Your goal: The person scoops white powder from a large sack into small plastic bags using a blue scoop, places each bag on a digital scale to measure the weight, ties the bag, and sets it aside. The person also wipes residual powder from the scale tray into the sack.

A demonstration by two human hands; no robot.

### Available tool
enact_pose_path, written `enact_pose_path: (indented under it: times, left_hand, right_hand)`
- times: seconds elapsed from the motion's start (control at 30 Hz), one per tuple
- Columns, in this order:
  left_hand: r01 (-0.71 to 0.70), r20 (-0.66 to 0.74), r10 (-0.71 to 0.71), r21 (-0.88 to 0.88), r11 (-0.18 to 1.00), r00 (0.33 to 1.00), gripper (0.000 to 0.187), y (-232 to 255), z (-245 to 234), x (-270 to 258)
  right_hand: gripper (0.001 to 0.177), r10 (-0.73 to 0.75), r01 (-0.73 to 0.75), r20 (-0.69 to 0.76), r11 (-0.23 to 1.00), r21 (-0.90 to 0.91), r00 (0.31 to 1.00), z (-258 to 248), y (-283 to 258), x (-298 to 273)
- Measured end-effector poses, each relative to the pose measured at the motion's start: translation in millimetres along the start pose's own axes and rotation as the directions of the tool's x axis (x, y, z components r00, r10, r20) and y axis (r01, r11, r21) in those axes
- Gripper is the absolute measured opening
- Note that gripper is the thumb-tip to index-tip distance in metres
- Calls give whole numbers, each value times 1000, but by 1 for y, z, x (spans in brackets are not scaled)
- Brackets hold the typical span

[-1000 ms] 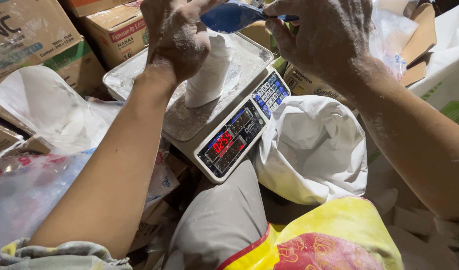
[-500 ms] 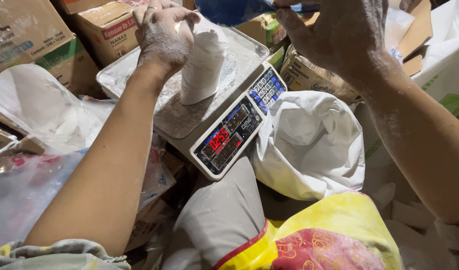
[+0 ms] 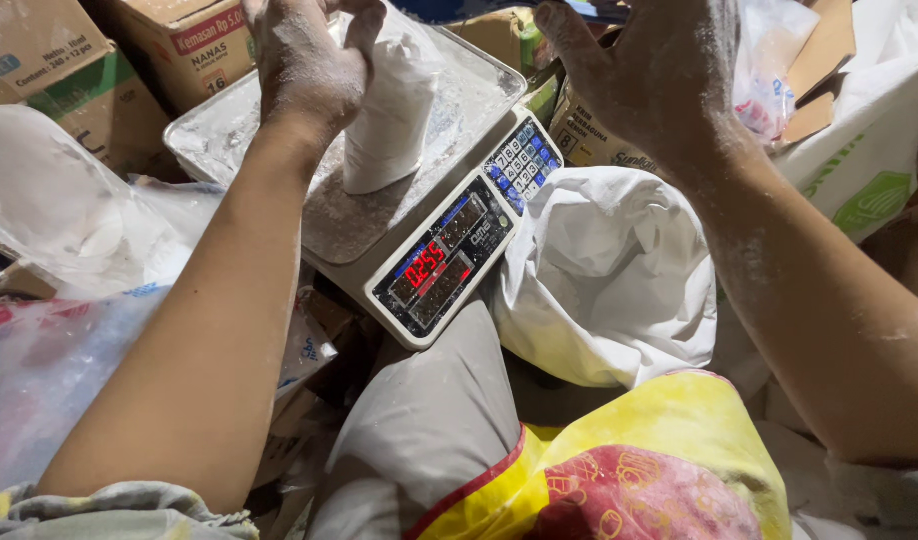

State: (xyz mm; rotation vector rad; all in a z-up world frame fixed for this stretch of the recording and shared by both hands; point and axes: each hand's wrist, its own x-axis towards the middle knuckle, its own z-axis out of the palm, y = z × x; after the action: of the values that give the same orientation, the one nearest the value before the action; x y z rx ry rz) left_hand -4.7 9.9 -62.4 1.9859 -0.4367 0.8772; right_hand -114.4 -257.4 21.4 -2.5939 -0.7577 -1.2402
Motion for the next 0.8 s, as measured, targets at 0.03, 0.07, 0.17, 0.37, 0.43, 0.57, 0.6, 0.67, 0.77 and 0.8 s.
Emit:
enact_pose_path:
  times: [0.03, 0.07, 0.17, 0.37, 0.43, 0.57, 0.6, 0.67, 0.77, 0.8]
  left_hand:
    - [-4, -13, 4, -3, 1000, 1000, 18, -1, 1, 0]
    - [4, -26, -4, -10, 1000, 1000, 19, -3, 2, -1]
    - [55, -62, -59, -54, 997, 996, 24, -7, 4, -6]
    - [148, -104, -168, -180, 973, 980, 36, -11, 18, -18]
    - [144, -116, -170, -206, 968, 979, 41, -10, 24, -25]
    - [113, -104, -144, -259, 959, 984, 50, -9, 28, -36]
    - [113, -99, -147, -283, 952, 984, 50, -9, 28, -37]
    - [115, -87, -152, -331, 937, 985, 52, -8, 27, -37]
    - [103, -85, -133, -297, 949, 987, 53, -5, 23, -36]
    - [90, -92, -122, -290, 953, 988, 51, -4, 22, -37]
  right_hand:
    - [22, 25, -25, 16, 999, 34, 1000, -1, -2, -2]
    - [21, 49, -51, 32, 996, 68, 998, -1, -5, -2]
    - [19, 10, -11, -16, 998, -57, 1000, 0, -12, 1]
    - [13, 196, -185, 97, 977, -109, 976, 9, -30, 15]
    - [17, 291, -281, 174, 956, -81, 941, 12, -34, 18]
    - [19, 264, -255, 146, 964, -77, 953, 20, -32, 21]
    - [19, 305, -307, 174, 952, -19, 936, 22, -29, 22]
    - [18, 380, -410, 238, 907, 91, 894, 24, -22, 22]
    - [17, 463, -565, 341, 758, 326, 818, 28, -14, 22]
    - [15, 496, -602, 353, 723, 338, 793, 28, -12, 20]
